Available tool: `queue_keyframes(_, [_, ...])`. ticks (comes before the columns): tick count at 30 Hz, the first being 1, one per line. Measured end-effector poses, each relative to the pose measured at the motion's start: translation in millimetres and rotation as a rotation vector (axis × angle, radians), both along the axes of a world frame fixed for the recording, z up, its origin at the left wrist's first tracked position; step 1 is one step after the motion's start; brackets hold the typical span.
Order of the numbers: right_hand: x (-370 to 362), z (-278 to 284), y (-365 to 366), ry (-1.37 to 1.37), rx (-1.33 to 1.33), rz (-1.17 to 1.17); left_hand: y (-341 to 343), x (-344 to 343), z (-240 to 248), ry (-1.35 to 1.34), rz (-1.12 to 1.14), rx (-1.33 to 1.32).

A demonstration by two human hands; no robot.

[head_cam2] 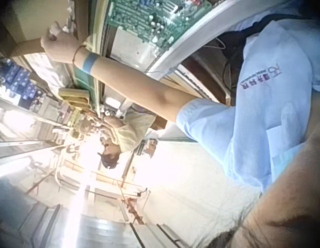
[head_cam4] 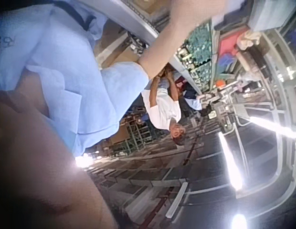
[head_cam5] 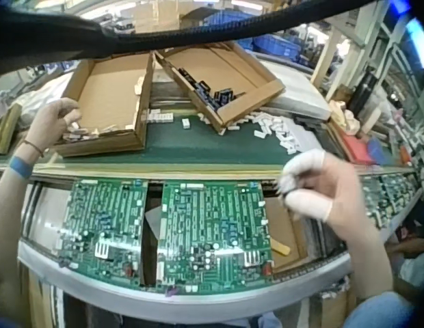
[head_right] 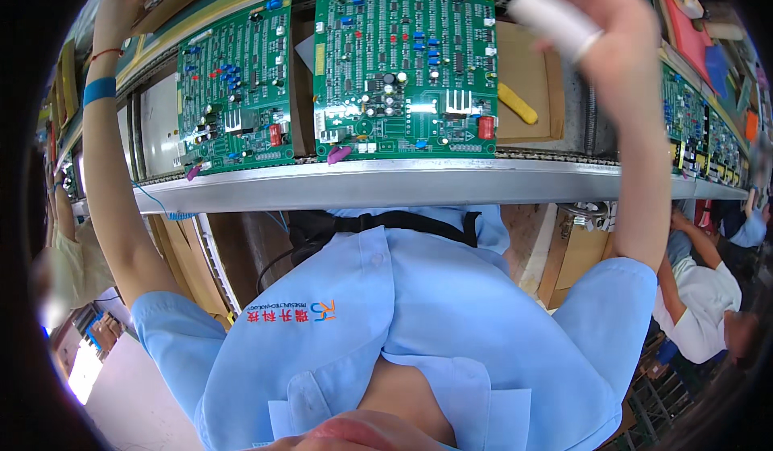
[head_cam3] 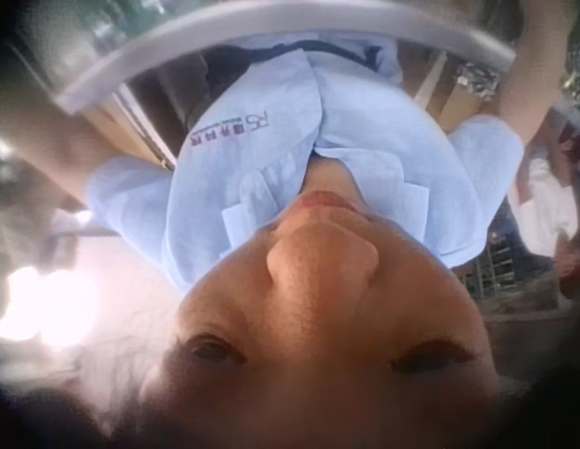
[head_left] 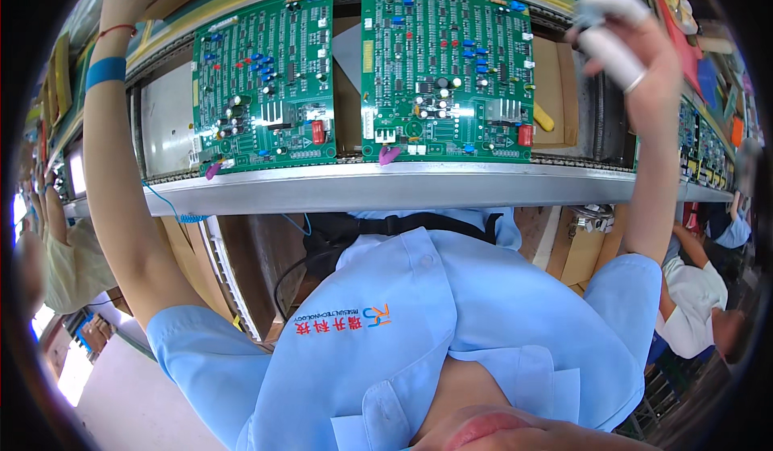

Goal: Assembling electronic components onto printed circuit boards on an assembly line.

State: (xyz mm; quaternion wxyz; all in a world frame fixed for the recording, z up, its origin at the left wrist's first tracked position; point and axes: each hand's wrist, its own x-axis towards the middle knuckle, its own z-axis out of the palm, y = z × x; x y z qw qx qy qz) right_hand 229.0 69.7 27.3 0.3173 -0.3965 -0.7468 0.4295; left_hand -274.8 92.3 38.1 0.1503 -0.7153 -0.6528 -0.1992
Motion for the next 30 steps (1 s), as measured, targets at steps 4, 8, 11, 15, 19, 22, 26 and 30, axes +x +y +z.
queue_keyframes(4, [-83,-4,-59,-0.248,0.184,0.249,-10,8,-1,-0.208,-0.143,0.056])
queue_keyframes(8, [-99,-26,-74,-0.386,0.503,0.289,-28,40,16,-0.443,-0.09,-0.014])
queue_keyframes(11, [-108,-28,-79,-0.5,0.549,0.283,-55,77,28,-0.411,-0.03,-0.017])
queue_keyframes(15, [-116,-35,-77,-0.587,0.724,0.291,-77,94,33,-0.51,-0.074,-0.133])
queue_keyframes(19, [-119,-33,-80,-0.667,0.76,0.323,-96,124,38,-0.769,-0.039,-0.256])
queue_keyframes(22, [-121,-32,-83,-0.675,0.769,0.336,-102,123,37,-0.689,-0.078,-0.335])
queue_keyframes(26, [-116,-30,-84,-0.747,0.776,0.339,-107,141,29,-0.643,-0.114,-0.389])
queue_keyframes(30, [-106,-5,-74,-0.591,0.663,0.282,-118,153,5,-0.574,-0.319,-0.455])
